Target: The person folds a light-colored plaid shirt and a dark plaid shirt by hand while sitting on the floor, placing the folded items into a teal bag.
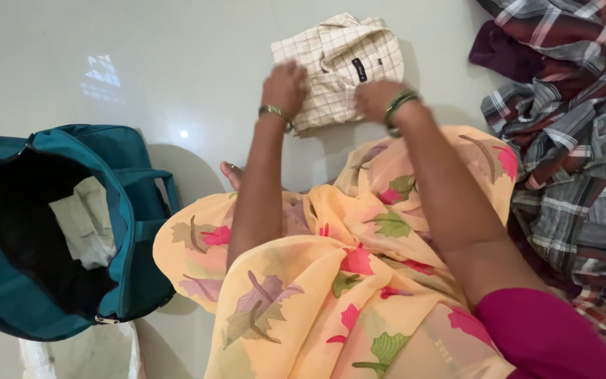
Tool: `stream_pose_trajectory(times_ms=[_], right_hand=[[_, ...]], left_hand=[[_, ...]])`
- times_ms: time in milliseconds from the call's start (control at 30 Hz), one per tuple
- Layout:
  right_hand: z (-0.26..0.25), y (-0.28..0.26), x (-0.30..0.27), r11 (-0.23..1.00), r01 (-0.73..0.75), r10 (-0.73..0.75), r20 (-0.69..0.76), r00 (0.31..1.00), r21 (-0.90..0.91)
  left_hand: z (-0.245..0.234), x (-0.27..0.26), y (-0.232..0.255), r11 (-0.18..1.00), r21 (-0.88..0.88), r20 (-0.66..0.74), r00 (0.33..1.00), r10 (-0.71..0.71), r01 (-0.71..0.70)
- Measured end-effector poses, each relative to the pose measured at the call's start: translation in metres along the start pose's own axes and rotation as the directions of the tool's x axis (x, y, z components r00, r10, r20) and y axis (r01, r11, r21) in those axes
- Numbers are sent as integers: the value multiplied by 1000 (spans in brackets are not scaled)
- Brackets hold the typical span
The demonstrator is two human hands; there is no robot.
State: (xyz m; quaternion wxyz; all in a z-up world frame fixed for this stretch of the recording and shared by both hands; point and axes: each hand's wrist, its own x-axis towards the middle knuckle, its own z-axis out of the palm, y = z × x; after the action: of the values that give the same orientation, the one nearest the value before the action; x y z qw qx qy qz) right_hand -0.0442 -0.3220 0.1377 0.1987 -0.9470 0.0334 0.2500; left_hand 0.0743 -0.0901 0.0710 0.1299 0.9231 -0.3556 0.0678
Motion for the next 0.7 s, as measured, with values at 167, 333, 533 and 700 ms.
stream_pose_trajectory(times_ms=[167, 333, 533, 700], right_hand=[[62, -30, 42, 989, 107, -89, 170, 981, -101], [66, -8, 57, 975, 57, -68, -43, 997, -216], [18, -8, 24, 994, -108, 103, -166, 981, -24], [12, -13, 25, 993, -115, 121, -237, 964, 37]], left_hand=[[12, -45, 4, 972, -78, 268, 944, -193, 221], [16, -105, 28, 937, -127, 400, 882, -250, 324], [-13, -139, 10, 771, -465, 182, 899, -398, 435], [-27, -128, -64, 720, -376, 69, 793, -605, 583]])
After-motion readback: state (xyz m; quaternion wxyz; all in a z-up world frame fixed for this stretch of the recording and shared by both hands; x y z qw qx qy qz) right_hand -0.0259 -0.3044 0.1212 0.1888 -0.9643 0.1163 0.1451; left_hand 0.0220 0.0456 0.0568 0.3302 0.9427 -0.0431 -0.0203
